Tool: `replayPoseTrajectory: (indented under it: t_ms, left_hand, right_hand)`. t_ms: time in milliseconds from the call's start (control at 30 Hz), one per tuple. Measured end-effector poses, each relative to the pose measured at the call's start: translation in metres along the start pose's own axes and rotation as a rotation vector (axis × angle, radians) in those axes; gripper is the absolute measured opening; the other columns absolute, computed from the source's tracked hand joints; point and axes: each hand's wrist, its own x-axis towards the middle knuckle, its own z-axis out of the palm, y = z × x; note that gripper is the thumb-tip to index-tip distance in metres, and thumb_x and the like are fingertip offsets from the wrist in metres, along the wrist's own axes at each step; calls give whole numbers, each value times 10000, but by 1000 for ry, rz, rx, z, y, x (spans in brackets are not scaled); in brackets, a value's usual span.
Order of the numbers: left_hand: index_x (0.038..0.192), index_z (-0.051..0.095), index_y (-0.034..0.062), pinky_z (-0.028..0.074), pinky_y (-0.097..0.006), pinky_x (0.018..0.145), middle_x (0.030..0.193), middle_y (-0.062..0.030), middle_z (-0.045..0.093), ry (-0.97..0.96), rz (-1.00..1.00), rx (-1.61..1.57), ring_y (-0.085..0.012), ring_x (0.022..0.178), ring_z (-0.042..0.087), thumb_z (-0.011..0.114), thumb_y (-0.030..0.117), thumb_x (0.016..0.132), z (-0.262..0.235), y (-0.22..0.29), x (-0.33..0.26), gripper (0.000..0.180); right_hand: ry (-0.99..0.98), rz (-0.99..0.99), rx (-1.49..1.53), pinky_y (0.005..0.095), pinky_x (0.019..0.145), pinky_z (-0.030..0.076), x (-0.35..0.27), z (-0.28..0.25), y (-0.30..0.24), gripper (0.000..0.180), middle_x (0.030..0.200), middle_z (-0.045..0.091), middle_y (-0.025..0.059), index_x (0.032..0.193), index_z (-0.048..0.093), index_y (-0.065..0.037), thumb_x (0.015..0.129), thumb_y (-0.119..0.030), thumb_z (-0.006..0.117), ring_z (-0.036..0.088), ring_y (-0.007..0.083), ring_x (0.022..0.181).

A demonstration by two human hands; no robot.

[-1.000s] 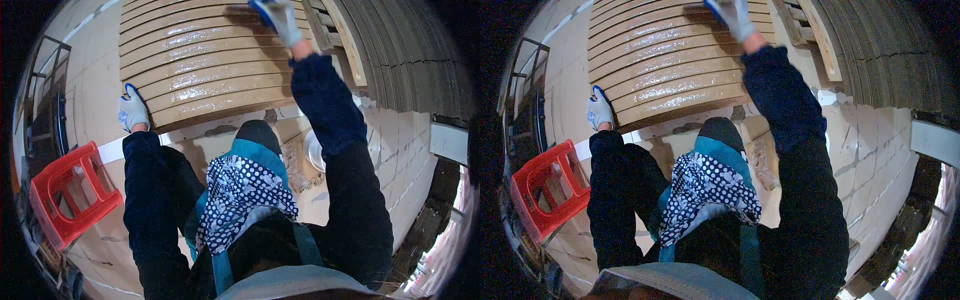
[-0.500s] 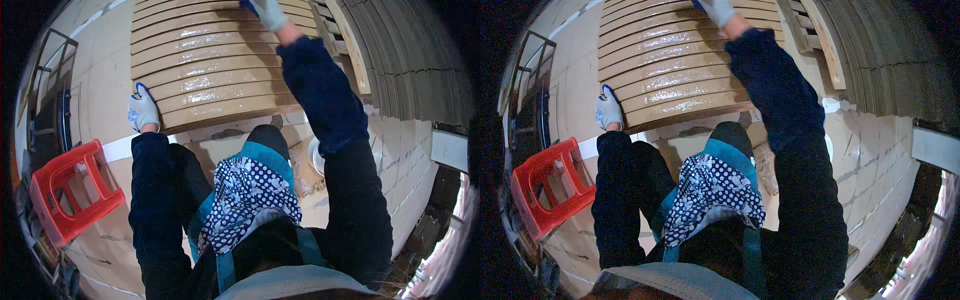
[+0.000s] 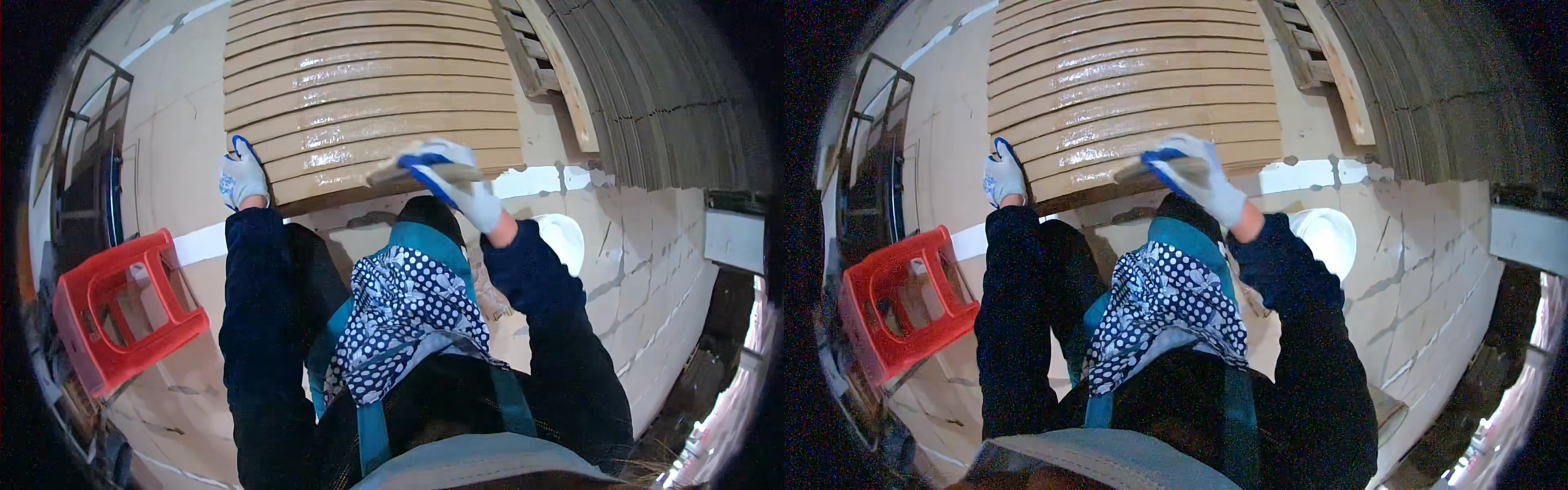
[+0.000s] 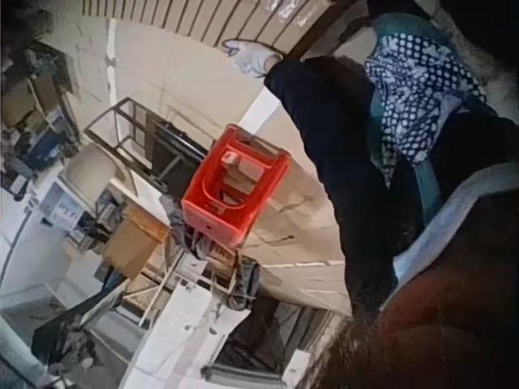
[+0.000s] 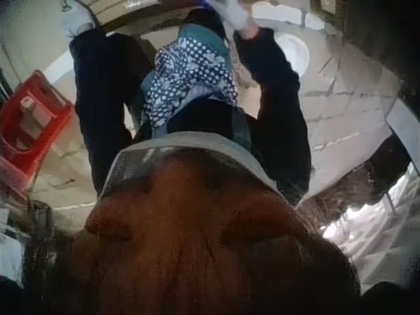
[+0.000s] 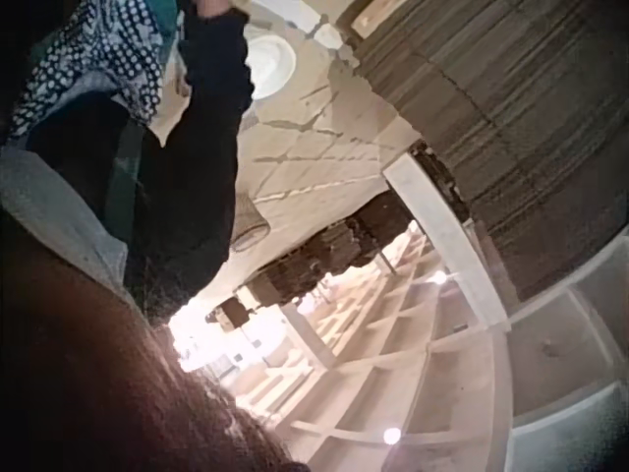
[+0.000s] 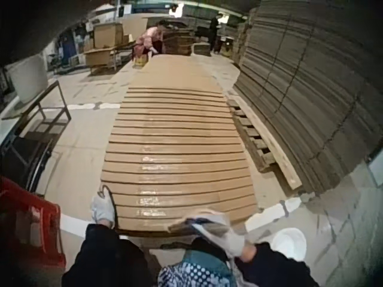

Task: Applying glue to multiple strips of corrugated cardboard using a brush and dipping it into a bucket.

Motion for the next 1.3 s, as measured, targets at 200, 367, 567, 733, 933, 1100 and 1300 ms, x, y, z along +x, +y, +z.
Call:
replayPoseTrajectory:
  t_ms: [200, 367, 567, 733, 933, 1100, 1300]
  left_hand:
    - [981, 615, -9, 424, -467, 813, 974, -251, 601, 150, 60, 5, -398, 927, 564, 372, 563, 847, 5, -10, 0, 636]
    - [995, 608, -6, 432, -463, 817, 991, -239, 601, 126, 61, 25, -397, 933, 565, 368, 561, 847, 6, -8, 2, 633]
    - [999, 605, -8, 436, -473, 806, 988, -241, 601, 55, 80, 10, -401, 917, 570, 360, 553, 855, -6, 0, -6, 629]
    - [1098, 559, -11, 421, -464, 849, 1084, -240, 566, 133, 195, -34, -398, 993, 540, 366, 514, 874, -22, -19, -11, 602]
    - [1213, 480, -5, 398, -436, 909, 1198, -224, 509, 185, 258, -80, -391, 1078, 495, 384, 492, 878, 7, -15, -4, 607]
    - [1220, 474, -3, 397, -429, 911, 1200, -221, 510, 199, 216, -81, -387, 1075, 499, 385, 510, 869, 5, -19, 0, 628]
    - [1186, 506, -5, 408, -437, 889, 1163, -235, 529, 151, 95, -67, -387, 1047, 518, 391, 527, 857, -10, -24, -1, 636]
  right_hand:
    - [641, 477, 446, 162, 533, 402, -117, -54, -46, 241, 952, 572, 9, 1071, 601, -23, 883, -153, 524, 499, 45, 650]
    - [599, 566, -227, 221, 424, 408, -288, -15, 66, 253, 786, 585, 24, 1068, 582, -20, 835, -118, 596, 487, 91, 513]
    - [982, 1016, 543, 265, 511, 472, -387, 43, 136, 230, 871, 592, 54, 1011, 570, -22, 834, -168, 586, 571, 156, 659]
    - [1175, 1052, 1026, 299, 643, 493, -385, 58, 158, 259, 954, 592, 67, 1028, 569, -27, 876, -231, 521, 583, 185, 753]
    - [593, 1007, 74, 339, 609, 489, -429, 46, 155, 271, 827, 618, 68, 1068, 559, -24, 839, -165, 526, 587, 179, 739]
    - [357, 1009, -193, 387, 667, 471, -387, 47, 92, 314, 853, 598, 148, 981, 560, -76, 740, -270, 616, 589, 313, 781]
    - [810, 693, 384, 313, 739, 449, -229, 30, 64, 245, 917, 605, 68, 1073, 555, -64, 869, -196, 523, 548, 201, 792]
